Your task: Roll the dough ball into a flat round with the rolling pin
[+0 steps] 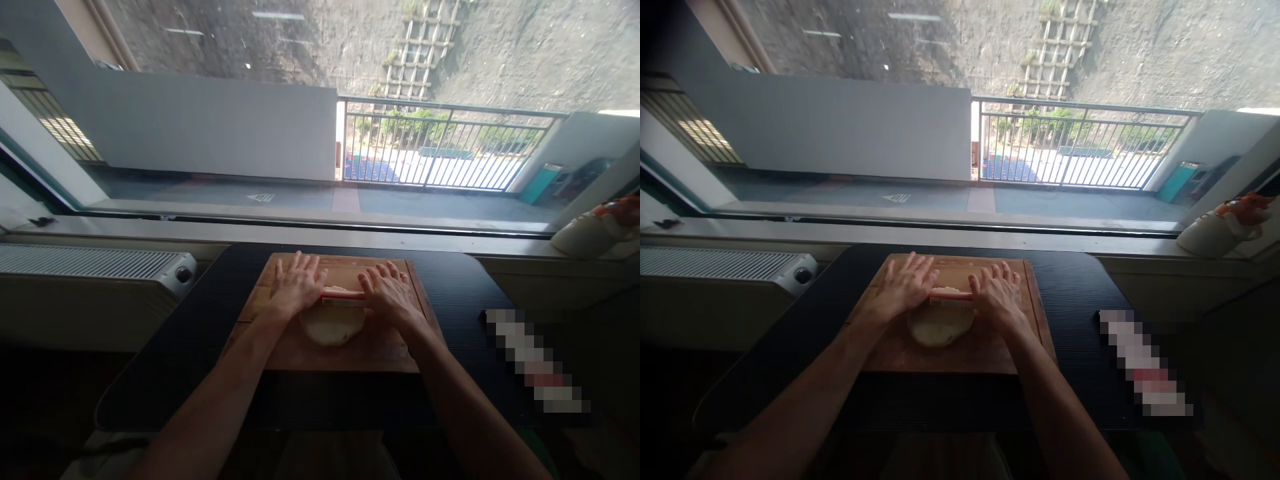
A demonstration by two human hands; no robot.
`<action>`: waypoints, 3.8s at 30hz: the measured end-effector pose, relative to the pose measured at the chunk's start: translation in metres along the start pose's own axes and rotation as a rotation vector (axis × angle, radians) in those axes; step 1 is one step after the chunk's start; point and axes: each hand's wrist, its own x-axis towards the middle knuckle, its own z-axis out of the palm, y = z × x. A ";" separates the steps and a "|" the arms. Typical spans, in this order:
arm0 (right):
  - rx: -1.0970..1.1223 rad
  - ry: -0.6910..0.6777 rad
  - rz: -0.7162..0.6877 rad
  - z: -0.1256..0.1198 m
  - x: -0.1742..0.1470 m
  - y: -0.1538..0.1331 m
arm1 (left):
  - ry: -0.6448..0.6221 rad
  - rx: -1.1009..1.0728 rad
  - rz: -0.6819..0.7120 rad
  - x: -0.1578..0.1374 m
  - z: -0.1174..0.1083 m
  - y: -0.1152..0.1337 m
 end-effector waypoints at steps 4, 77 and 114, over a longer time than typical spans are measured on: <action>-0.038 0.108 -0.027 0.006 -0.026 -0.004 | 0.140 0.043 0.061 -0.024 0.002 0.002; -0.003 0.062 -0.059 -0.006 -0.021 0.059 | 0.067 -0.221 -0.020 -0.057 -0.015 0.022; 0.170 0.060 -0.269 -0.009 -0.042 0.053 | 0.052 -0.305 -0.159 -0.076 -0.043 -0.025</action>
